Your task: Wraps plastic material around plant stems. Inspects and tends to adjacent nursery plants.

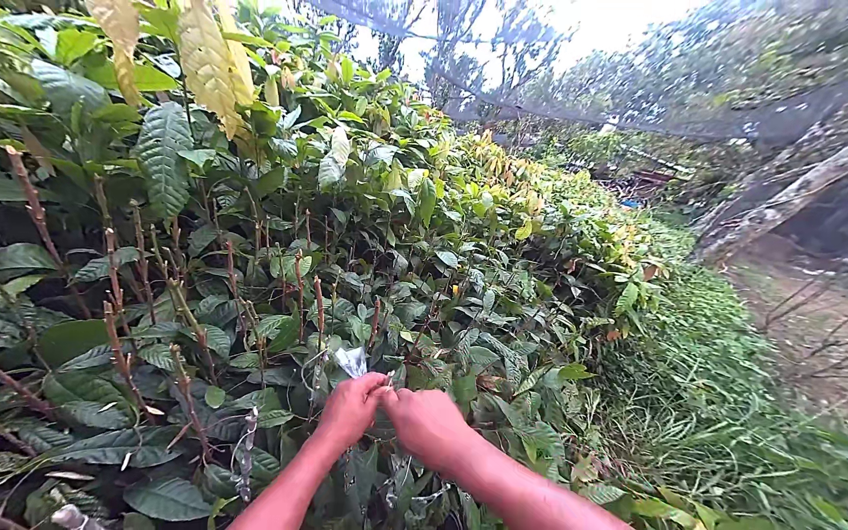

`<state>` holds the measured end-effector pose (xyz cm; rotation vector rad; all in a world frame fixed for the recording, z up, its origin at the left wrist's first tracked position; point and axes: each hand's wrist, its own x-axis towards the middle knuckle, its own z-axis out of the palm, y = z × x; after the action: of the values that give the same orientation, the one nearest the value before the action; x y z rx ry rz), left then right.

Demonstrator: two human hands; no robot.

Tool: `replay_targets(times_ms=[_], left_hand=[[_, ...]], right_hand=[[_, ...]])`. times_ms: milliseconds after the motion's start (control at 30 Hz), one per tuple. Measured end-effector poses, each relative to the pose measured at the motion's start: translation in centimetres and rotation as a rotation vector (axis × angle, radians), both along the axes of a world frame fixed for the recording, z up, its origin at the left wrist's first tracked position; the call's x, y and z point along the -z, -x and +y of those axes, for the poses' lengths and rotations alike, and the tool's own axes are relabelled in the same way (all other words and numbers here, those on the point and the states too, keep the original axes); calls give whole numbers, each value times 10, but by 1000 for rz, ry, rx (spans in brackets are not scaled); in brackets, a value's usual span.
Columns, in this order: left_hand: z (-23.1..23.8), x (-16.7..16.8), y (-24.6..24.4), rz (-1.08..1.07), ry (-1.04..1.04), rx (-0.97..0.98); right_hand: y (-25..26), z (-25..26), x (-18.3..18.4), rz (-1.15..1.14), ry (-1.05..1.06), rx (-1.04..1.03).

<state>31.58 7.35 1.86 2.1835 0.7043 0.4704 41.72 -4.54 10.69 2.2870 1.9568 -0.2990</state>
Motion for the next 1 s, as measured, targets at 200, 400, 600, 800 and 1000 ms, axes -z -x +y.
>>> replay_targets(times_ms=[200, 400, 600, 800, 1000], left_hand=[[-6, 10, 1, -115, 66, 91], [-4, 11, -1, -291, 295, -5], [12, 13, -4, -474, 380, -149], [-11, 31, -4, -408, 223, 49], [-1, 37, 0, -679, 410, 20]], right_hand=[[-55, 30, 5, 14, 0, 94], [-11, 28, -17, 14, -144, -56], [31, -10, 41, 137, -30, -281], [-29, 27, -11, 322, -333, 11], [-63, 23, 50, 1209, -186, 321]])
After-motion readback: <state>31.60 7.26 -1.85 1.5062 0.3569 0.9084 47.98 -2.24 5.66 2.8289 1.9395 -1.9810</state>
